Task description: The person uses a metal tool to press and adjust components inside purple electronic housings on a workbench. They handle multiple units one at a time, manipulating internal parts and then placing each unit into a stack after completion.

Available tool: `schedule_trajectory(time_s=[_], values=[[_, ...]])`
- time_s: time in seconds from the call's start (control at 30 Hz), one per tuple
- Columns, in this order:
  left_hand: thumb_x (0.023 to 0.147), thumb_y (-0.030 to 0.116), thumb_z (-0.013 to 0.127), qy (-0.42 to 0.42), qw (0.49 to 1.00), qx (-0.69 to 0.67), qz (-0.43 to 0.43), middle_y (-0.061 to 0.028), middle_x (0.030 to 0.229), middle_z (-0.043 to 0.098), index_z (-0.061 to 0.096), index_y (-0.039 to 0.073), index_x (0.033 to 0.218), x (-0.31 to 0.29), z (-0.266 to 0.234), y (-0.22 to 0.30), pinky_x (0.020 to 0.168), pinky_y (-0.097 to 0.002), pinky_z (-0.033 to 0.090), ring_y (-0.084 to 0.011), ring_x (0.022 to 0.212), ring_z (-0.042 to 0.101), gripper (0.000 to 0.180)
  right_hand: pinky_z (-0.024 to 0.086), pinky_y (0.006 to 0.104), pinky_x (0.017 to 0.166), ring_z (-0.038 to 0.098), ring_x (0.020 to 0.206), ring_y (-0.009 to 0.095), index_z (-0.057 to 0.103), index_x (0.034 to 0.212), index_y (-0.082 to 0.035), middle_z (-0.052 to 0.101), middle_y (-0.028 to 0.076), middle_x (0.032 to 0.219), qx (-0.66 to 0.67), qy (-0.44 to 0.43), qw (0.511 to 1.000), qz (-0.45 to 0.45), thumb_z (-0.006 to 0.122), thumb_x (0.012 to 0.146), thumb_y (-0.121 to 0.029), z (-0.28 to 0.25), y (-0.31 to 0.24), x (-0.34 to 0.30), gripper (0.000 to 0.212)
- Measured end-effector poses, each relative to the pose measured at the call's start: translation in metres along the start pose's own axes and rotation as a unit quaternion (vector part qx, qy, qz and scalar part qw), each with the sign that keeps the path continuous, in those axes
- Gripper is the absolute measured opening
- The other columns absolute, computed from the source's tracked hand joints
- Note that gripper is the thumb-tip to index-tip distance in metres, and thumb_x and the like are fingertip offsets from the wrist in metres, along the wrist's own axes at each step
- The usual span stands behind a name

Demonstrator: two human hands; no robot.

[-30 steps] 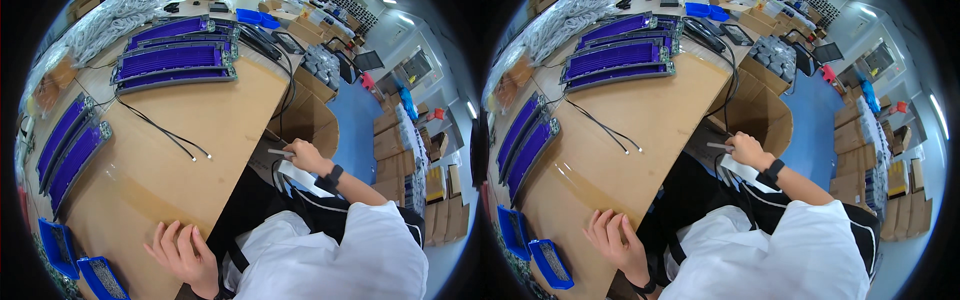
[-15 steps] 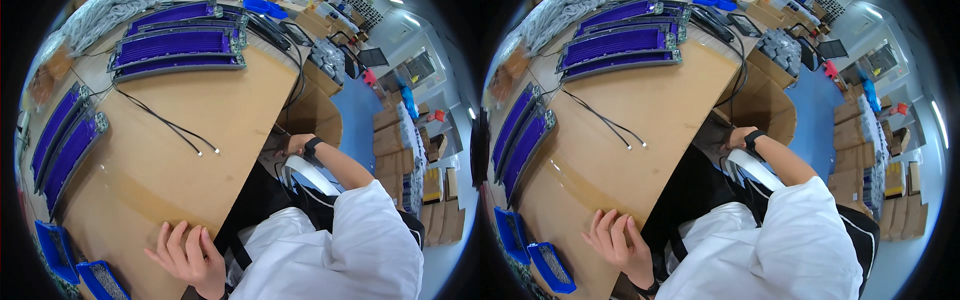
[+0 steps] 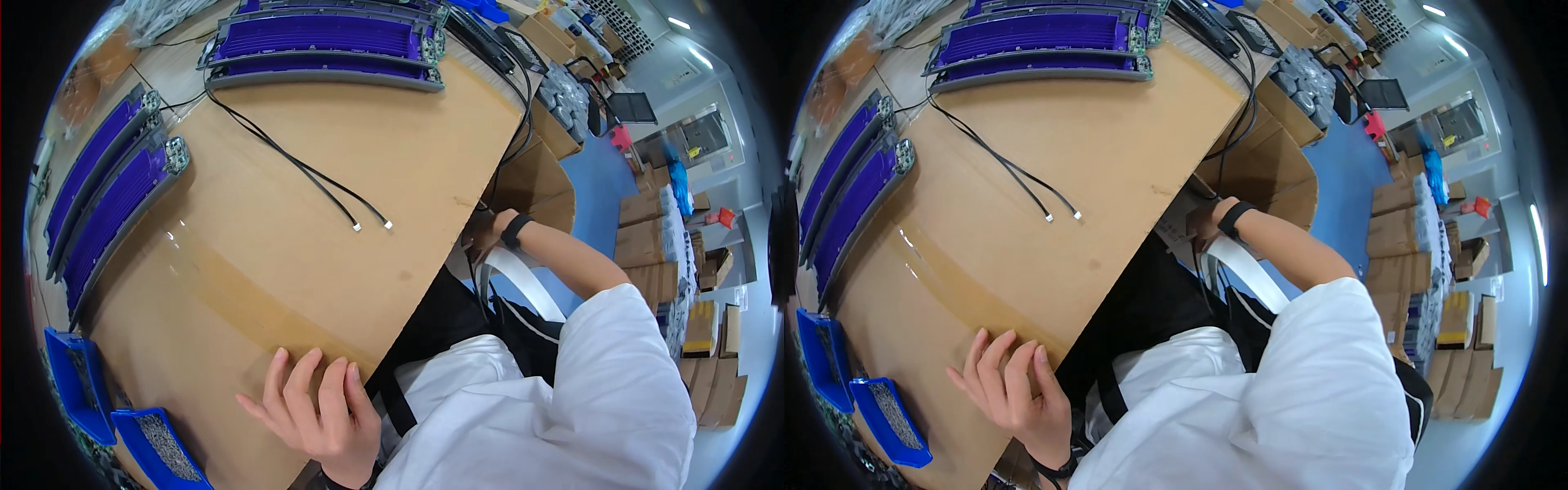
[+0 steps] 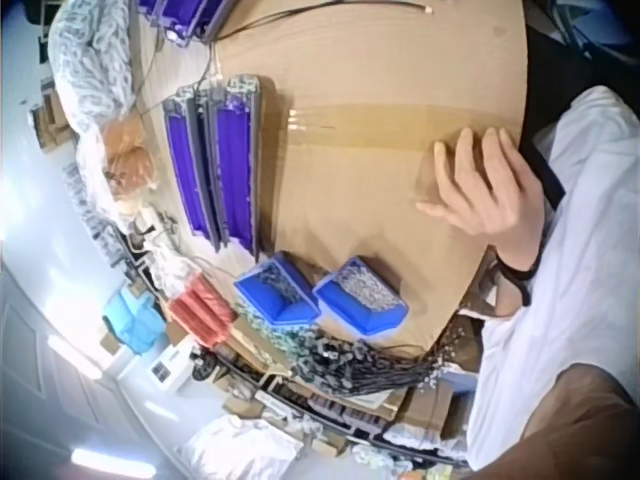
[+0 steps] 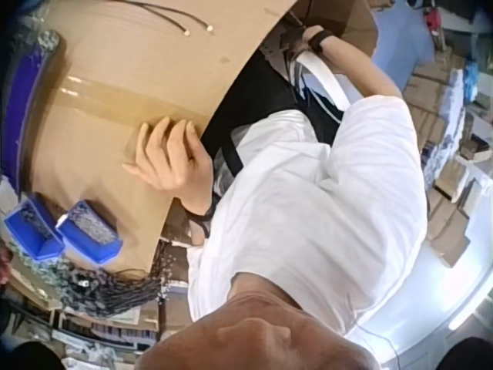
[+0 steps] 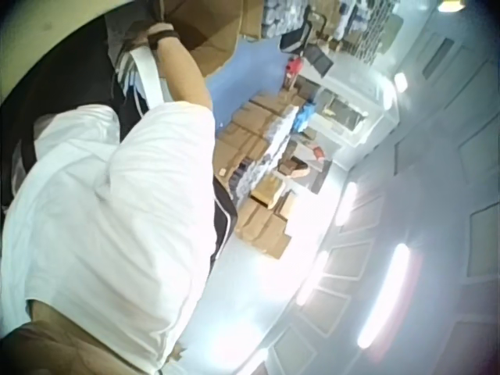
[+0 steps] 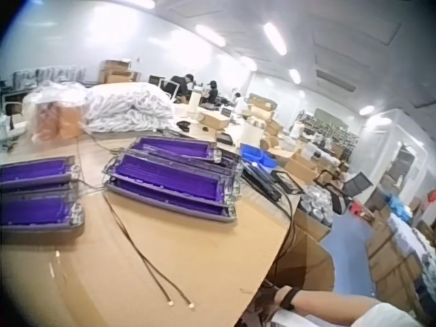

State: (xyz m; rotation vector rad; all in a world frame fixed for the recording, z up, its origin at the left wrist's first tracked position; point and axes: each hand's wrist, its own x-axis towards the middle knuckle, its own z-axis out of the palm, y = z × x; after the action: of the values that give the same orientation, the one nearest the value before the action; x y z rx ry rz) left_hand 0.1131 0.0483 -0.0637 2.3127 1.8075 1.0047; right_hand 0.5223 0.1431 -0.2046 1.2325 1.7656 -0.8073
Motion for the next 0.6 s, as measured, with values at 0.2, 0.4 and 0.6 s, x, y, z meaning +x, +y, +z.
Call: schedule_trajectory(time_s=[0.2, 0.4, 0.6], values=[[0.085, 0.014, 0.070, -0.002, 1.000, -0.010, 0.003, -0.0058, 0.100, 0.066, 0.068, 0.011, 0.085, 0.000, 0.000, -0.001, 0.112, -0.0683, 0.017, -0.0370, 0.105, 0.061, 0.004, 0.052, 0.0421, 0.081, 0.066, 0.098, 0.034, 0.071, 0.111, -0.010, 0.070, 0.014, 0.100, 0.048, 0.052, 0.997, 0.035, 0.081, 0.072, -0.044, -0.046, -0.055, -0.094, 0.053], [0.086, 0.015, 0.069, -0.019, 0.999, -0.026, 0.006, -0.0061, 0.104, 0.066, 0.068, 0.011, 0.086, 0.000, -0.005, -0.002, 0.111, -0.0690, 0.015, -0.0373, 0.109, 0.060, 0.004, 0.052, 0.0424, 0.083, 0.066, 0.095, 0.036, 0.067, 0.115, -0.006, 0.071, 0.017, 0.098, 0.253, -0.024, 0.966, -0.043, 0.080, 0.076, -0.045, -0.025, -0.123, -0.176, 0.058], [0.086, 0.015, 0.069, -0.030, 0.998, -0.049, 0.036, -0.0062, 0.105, 0.065, 0.067, 0.012, 0.087, 0.000, -0.004, -0.005, 0.109, -0.0708, 0.016, -0.0378, 0.111, 0.059, 0.004, 0.052, 0.0467, 0.081, 0.067, 0.091, 0.041, 0.067, 0.108, 0.002, 0.069, 0.027, 0.094, 0.311, 0.116, 0.929, 0.162, 0.070, 0.082, -0.026, 0.079, -0.136, -0.146, 0.038]])
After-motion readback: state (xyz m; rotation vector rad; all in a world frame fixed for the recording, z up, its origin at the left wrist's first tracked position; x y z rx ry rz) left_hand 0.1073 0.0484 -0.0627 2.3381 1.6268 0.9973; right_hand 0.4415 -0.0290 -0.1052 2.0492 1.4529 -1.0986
